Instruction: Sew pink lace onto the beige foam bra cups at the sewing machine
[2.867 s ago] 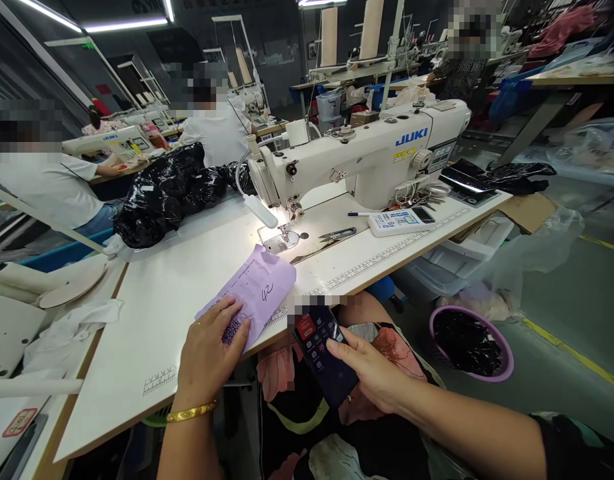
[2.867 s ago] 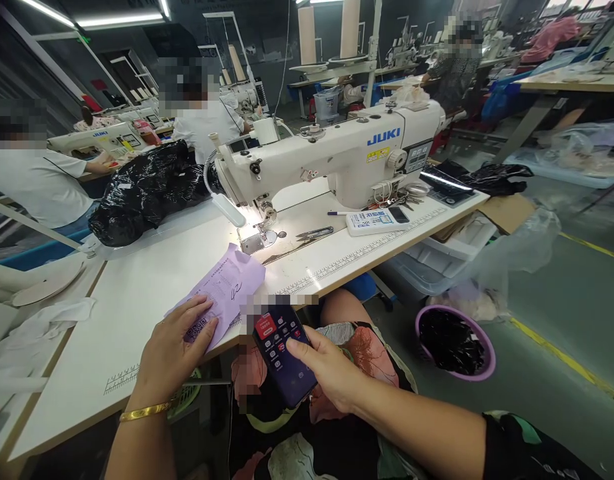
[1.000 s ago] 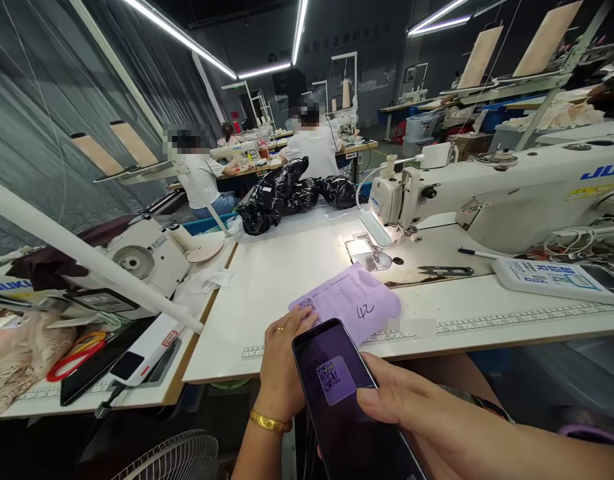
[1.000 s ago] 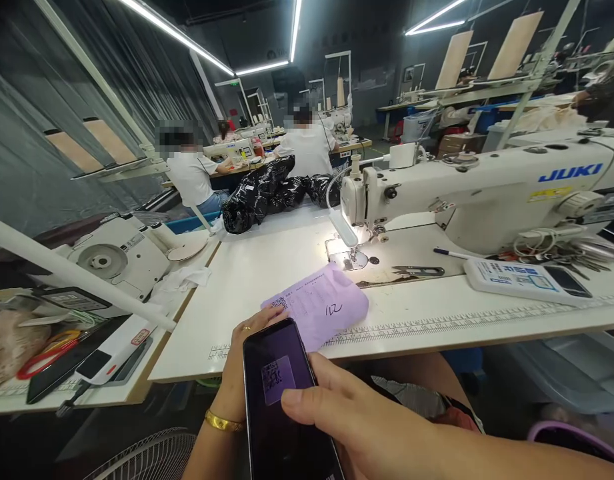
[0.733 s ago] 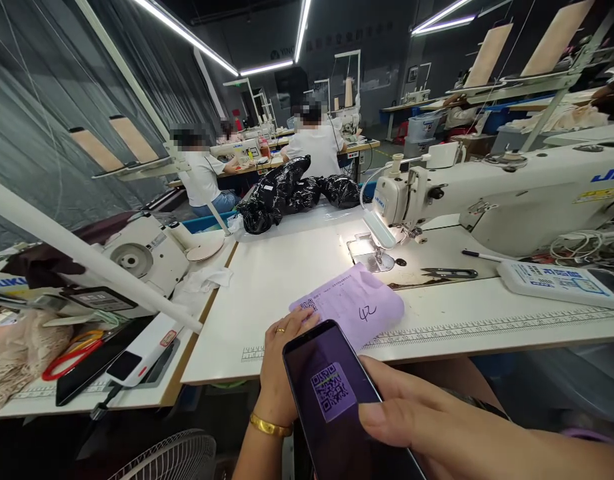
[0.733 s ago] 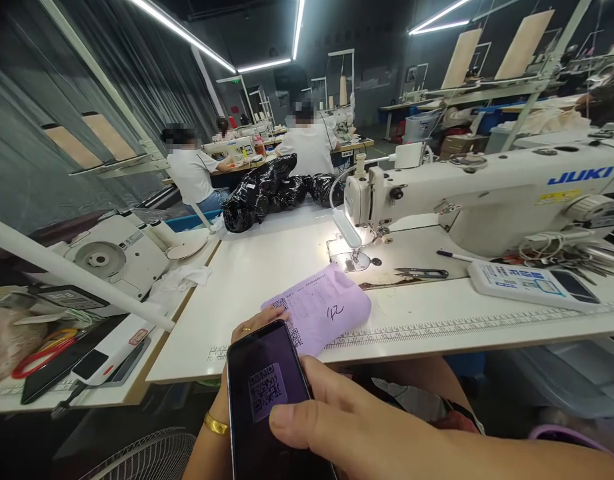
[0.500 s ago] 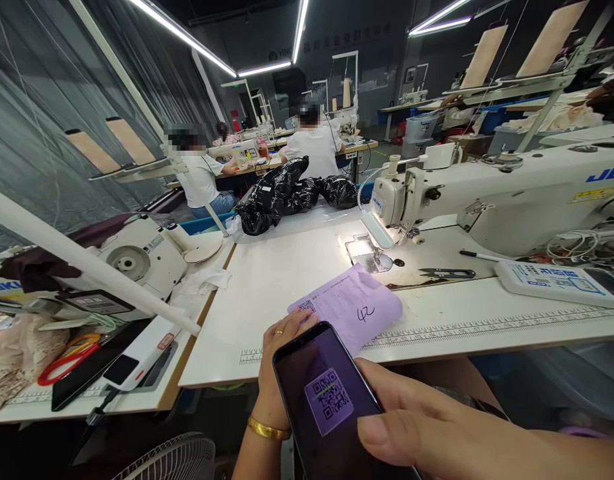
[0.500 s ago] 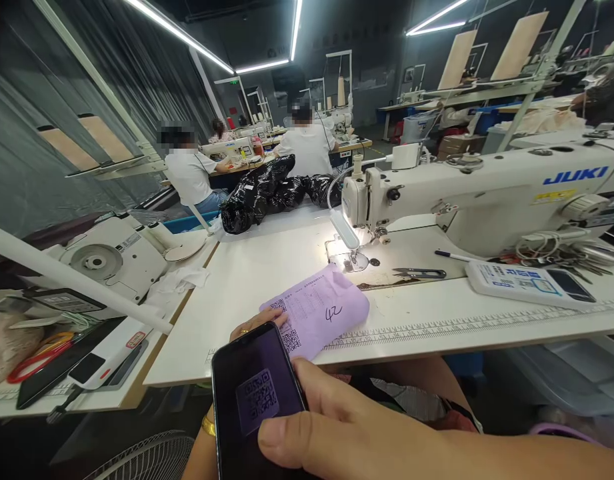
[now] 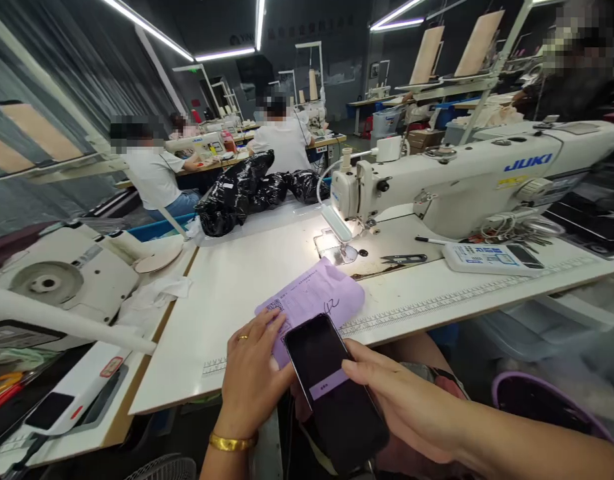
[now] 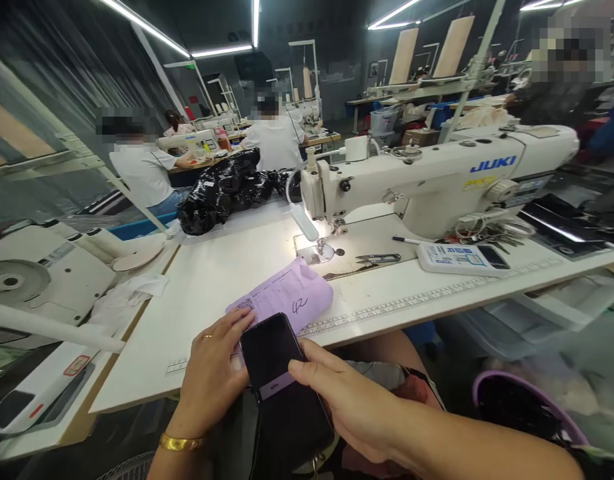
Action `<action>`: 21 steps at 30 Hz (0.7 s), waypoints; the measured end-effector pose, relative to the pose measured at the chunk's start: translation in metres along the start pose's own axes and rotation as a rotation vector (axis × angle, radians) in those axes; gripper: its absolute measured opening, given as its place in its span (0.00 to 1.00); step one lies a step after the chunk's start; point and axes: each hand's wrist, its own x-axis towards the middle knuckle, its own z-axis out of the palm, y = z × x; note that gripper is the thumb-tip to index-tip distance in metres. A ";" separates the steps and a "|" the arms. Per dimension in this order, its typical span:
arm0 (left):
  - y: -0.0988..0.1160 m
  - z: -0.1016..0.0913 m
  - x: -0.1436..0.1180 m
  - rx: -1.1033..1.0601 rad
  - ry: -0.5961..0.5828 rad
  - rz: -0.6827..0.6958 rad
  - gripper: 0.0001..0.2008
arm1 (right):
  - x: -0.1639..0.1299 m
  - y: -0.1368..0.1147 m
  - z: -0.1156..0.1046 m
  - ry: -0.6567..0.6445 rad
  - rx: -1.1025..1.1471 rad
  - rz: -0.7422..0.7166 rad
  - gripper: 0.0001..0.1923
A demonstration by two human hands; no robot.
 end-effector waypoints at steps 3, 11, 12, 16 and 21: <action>-0.004 0.002 0.001 0.036 -0.010 0.005 0.27 | 0.000 0.009 -0.016 0.030 0.037 -0.068 0.26; -0.010 0.004 0.003 0.117 -0.018 0.007 0.30 | -0.008 0.016 -0.036 0.060 0.089 -0.197 0.19; -0.010 0.004 0.004 0.118 -0.016 0.010 0.30 | -0.009 0.016 -0.037 0.070 0.090 -0.201 0.19; -0.013 0.005 0.004 0.123 -0.019 0.010 0.31 | -0.012 0.016 -0.040 0.095 0.095 -0.210 0.19; -0.014 0.005 0.005 0.130 -0.028 0.003 0.31 | -0.011 0.016 -0.043 0.109 0.134 -0.179 0.20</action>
